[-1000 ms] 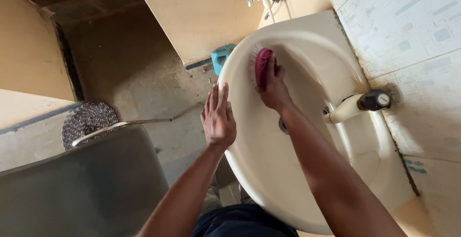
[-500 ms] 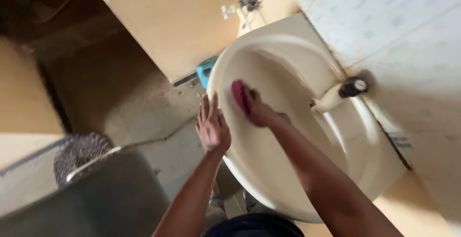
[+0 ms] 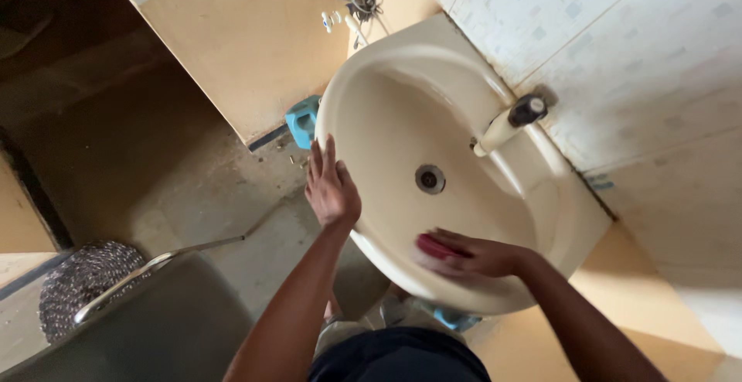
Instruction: The person scrubs a white wall-mounted sink using a pink scrubbing brush. They repeatedly wet the brush under the tap and scrub the basin, faucet, and surrounding tiled wall.
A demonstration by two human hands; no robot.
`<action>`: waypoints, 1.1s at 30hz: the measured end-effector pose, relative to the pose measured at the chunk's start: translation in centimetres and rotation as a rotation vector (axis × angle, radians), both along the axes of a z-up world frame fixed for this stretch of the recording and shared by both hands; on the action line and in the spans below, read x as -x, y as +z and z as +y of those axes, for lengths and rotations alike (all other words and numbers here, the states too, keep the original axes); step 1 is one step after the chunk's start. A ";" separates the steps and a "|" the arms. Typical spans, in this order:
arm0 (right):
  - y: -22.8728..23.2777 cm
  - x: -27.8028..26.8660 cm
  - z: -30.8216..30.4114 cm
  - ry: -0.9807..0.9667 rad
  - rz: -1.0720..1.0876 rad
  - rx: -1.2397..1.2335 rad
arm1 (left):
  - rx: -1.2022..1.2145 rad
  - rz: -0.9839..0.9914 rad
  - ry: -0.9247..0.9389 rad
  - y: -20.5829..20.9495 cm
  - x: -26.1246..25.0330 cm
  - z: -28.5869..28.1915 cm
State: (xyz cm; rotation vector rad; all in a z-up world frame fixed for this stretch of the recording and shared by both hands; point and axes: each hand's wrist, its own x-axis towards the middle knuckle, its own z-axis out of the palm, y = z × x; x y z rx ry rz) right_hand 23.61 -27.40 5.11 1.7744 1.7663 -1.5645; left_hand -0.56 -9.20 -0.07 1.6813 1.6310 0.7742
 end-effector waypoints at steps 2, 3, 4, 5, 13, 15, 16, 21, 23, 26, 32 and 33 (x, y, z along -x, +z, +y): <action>-0.1 -0.3 -1.5 -0.028 -0.065 0.022 | 0.006 0.001 -0.015 0.1 0.0 0.2; -0.1 -0.4 -1.9 -0.049 -0.100 0.034 | -0.005 0.003 -0.021 0.1 0.0 0.2; -0.1 -0.2 -2.3 -0.069 -0.133 0.048 | -0.014 0.007 -0.027 0.0 0.1 0.1; -0.1 0.3 -2.5 -0.124 -0.079 0.032 | 0.003 0.019 -0.033 0.0 0.1 0.0; -1.9 6.8 3.5 -0.367 0.290 -0.304 | 0.004 0.066 -0.062 -0.1 -0.1 0.4; -2.7 8.0 4.7 -0.408 0.278 -0.340 | 0.015 0.102 -0.059 0.2 -0.2 0.2; -2.8 8.1 4.9 -0.392 0.257 -0.357 | 0.015 0.119 -0.056 0.5 -0.2 0.4; -2.1 5.4 2.2 -0.338 0.002 -0.191 | 0.004 0.103 -0.072 0.6 0.0 0.5; -1.1 2.6 0.1 -0.251 -0.206 -0.109 | -0.009 0.095 -0.070 0.3 -0.1 0.5; -0.3 -1.2 -1.9 -0.179 -0.441 -0.032 | -0.028 0.089 -0.061 0.2 0.0 0.4; -4.1 -0.4 0.5 -0.221 -0.033 -0.165 | 0.031 0.139 -0.056 0.9 -0.1 0.4; -4.9 1.2 1.4 -0.261 0.092 -0.246 | 0.049 0.147 -0.055 1.1 -0.1 0.5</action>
